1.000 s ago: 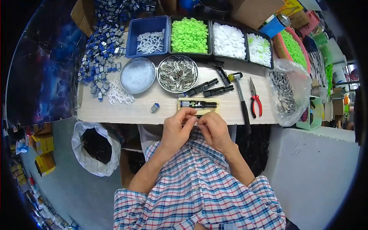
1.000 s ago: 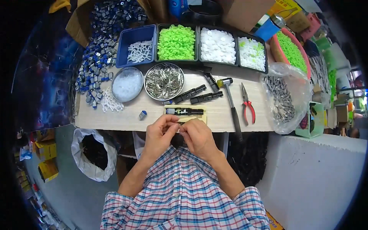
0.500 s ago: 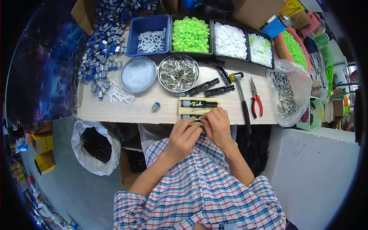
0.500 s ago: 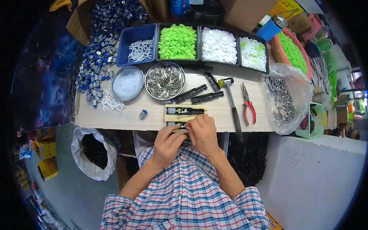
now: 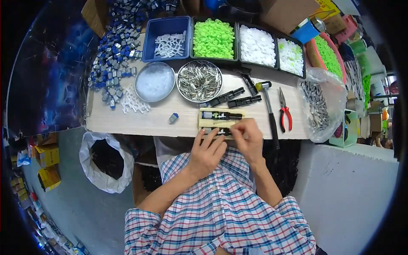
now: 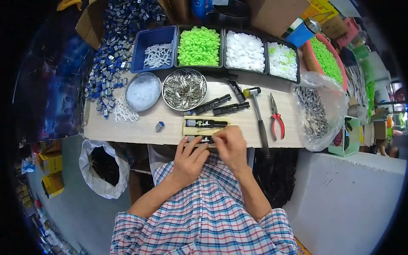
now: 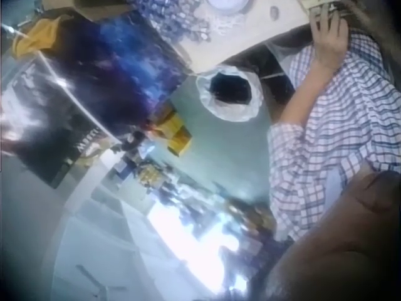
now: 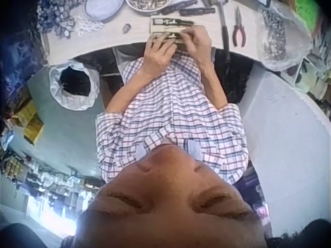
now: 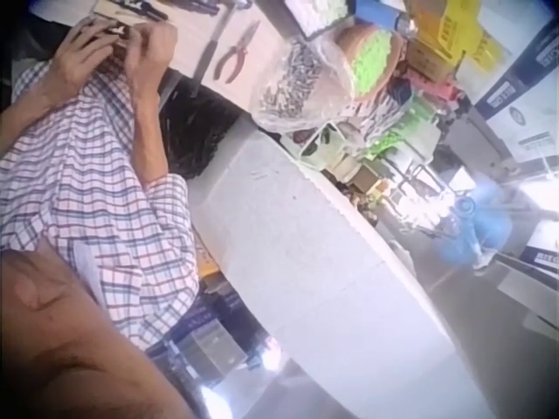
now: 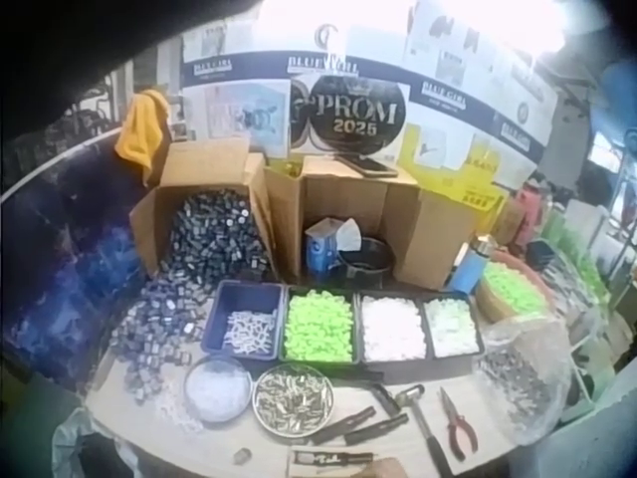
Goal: Assembling small plastic toy components at a factory workbench using manual tools.
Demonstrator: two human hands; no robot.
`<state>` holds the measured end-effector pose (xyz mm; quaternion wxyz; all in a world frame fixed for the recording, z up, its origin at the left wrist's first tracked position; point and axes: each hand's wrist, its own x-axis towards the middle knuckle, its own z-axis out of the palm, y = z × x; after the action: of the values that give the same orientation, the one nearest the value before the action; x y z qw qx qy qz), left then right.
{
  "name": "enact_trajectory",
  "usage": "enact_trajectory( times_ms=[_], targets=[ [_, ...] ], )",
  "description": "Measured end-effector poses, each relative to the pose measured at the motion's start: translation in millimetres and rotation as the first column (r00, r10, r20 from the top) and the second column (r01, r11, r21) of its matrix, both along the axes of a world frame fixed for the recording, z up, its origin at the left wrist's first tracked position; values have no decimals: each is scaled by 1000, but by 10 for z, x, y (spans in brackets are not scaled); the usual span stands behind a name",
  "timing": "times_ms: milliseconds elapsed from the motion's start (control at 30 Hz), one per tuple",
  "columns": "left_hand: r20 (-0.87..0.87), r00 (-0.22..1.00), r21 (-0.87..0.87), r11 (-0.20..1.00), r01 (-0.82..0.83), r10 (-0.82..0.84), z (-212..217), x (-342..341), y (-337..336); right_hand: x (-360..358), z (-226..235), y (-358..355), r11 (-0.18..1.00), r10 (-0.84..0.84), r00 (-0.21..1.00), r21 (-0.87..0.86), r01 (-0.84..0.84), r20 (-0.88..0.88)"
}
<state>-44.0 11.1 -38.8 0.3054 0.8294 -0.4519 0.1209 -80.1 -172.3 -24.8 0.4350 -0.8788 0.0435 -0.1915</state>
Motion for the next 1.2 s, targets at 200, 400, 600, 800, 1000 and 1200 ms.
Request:
enact_trajectory(
  times_ms=[200,400,600,800,1000,1200],
  targets=[
    [-43,980,-300,933,-200,196,63,719,-203,-3,27,-800,867,-447,879,-164,471,163],
    [46,955,-276,923,-269,292,56,1446,-334,-346,-149,-2602,569,-645,737,-517,640,202],
    [75,877,-323,843,-429,475,168,2220,-40,-649,-417,-3166,455,-725,688,-736,501,20],
    [1,774,-251,750,-612,633,238,2350,584,-744,-535,-3242,593,-660,745,-676,438,-95],
    [-95,743,-137,730,-669,663,-189,1246,1140,-750,-562,-3192,625,-644,765,-563,541,19],
    [35,796,-6,797,-604,604,-349,949,1141,-838,-456,-3187,535,-668,743,-718,445,-37]
  ],
)
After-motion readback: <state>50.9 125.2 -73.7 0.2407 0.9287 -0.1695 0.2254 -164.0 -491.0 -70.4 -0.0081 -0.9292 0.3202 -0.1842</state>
